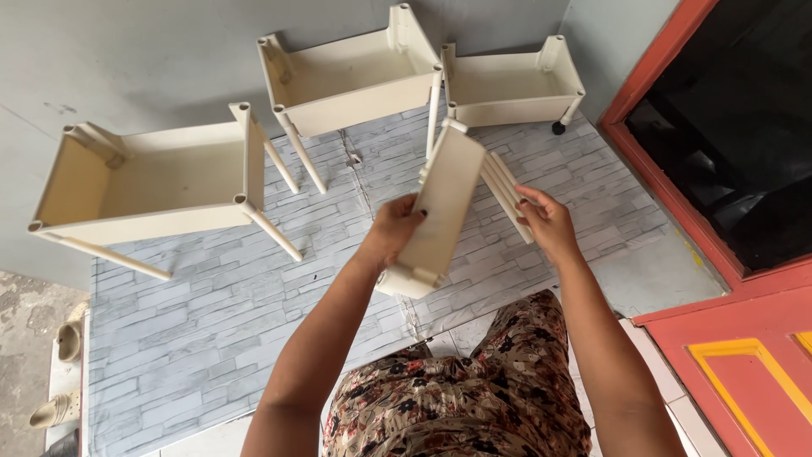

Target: The person assembles a small plastic shelving unit by inserting cylindrical legs into the base trays and stacking the trays vertically. The person handles the trays and legs by hand, aligning and pressing the legs into place, then stacks the assembled units.

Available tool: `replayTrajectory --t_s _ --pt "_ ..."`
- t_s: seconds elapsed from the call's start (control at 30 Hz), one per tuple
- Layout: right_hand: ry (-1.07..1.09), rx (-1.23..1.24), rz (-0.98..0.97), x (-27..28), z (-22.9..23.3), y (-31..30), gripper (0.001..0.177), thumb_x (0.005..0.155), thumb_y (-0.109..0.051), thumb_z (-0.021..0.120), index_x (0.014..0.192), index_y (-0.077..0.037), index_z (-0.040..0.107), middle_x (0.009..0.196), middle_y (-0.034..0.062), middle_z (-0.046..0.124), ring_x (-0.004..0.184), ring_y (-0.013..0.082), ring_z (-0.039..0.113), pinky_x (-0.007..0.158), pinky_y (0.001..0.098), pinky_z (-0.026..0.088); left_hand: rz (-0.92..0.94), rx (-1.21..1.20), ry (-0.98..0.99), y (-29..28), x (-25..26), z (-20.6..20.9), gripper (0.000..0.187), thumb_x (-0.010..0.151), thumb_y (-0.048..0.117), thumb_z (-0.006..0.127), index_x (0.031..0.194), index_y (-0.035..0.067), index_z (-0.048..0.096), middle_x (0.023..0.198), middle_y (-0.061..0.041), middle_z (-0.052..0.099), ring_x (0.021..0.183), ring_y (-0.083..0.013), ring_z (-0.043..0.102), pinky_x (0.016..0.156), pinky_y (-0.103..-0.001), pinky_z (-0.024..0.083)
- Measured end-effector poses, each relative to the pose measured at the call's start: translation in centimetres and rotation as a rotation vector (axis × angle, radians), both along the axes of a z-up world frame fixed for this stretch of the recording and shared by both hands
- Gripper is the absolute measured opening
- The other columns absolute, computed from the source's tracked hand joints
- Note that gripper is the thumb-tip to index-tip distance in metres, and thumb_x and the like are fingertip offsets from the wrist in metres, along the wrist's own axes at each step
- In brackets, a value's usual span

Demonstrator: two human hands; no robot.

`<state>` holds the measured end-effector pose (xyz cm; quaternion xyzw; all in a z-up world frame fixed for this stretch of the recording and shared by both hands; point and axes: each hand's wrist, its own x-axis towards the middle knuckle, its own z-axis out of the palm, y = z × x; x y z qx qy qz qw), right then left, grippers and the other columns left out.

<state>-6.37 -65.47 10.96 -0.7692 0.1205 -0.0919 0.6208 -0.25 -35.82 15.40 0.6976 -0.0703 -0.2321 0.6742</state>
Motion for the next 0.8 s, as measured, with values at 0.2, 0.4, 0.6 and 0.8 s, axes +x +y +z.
replayTrajectory --t_s 0.2,0.4,0.6,0.8 --pt "0.040 -0.194 -0.058 -1.0 -4.3 -2.9 0.028 0.101 -0.012 0.061 0.127 -0.013 0.071 0.119 0.0087 0.074 0.100 0.0174 0.070 0.084 0.0302 0.058 0.039 0.455 -0.365 1.4 3.9 -1.0 0.053 0.094 0.015 0.057 0.146 0.009 0.051 0.118 -0.019 0.073 0.106 -0.0324 0.070 0.096 -0.042 0.055" --pt "0.052 -0.548 -0.101 -0.8 -8.6 -4.6 0.024 0.097 -0.009 0.065 0.119 -0.011 0.075 0.117 0.0129 0.072 0.097 0.0214 0.070 0.086 0.0337 0.057 0.100 0.701 -0.578 2.3 2.2 0.1 0.067 0.093 0.023 0.056 0.156 0.016 0.037 0.140 -0.020 0.058 0.121 -0.0423 0.061 0.102 -0.050 0.049" --pt "0.094 -0.741 -0.088 -0.1 -11.4 -4.0 0.021 0.094 -0.008 0.066 0.113 -0.006 0.074 0.117 0.0165 0.067 0.098 0.0313 0.068 0.090 0.0414 0.055 0.102 0.866 -0.563 2.1 1.2 2.3 0.073 0.093 0.040 0.064 0.155 0.018 0.033 0.158 -0.017 0.037 0.132 -0.0401 0.051 0.102 -0.048 0.050" --pt "0.005 -0.932 -0.080 0.8 -13.4 -3.3 0.025 0.092 -0.006 0.067 0.116 -0.004 0.074 0.116 0.0166 0.068 0.104 0.0373 0.062 0.094 0.0443 0.053 0.109 1.012 -0.637 2.9 0.8 2.0 0.072 0.092 0.045 0.068 0.152 0.019 0.040 0.157 -0.015 0.039 0.144 -0.0375 0.036 0.105 -0.053 0.045"
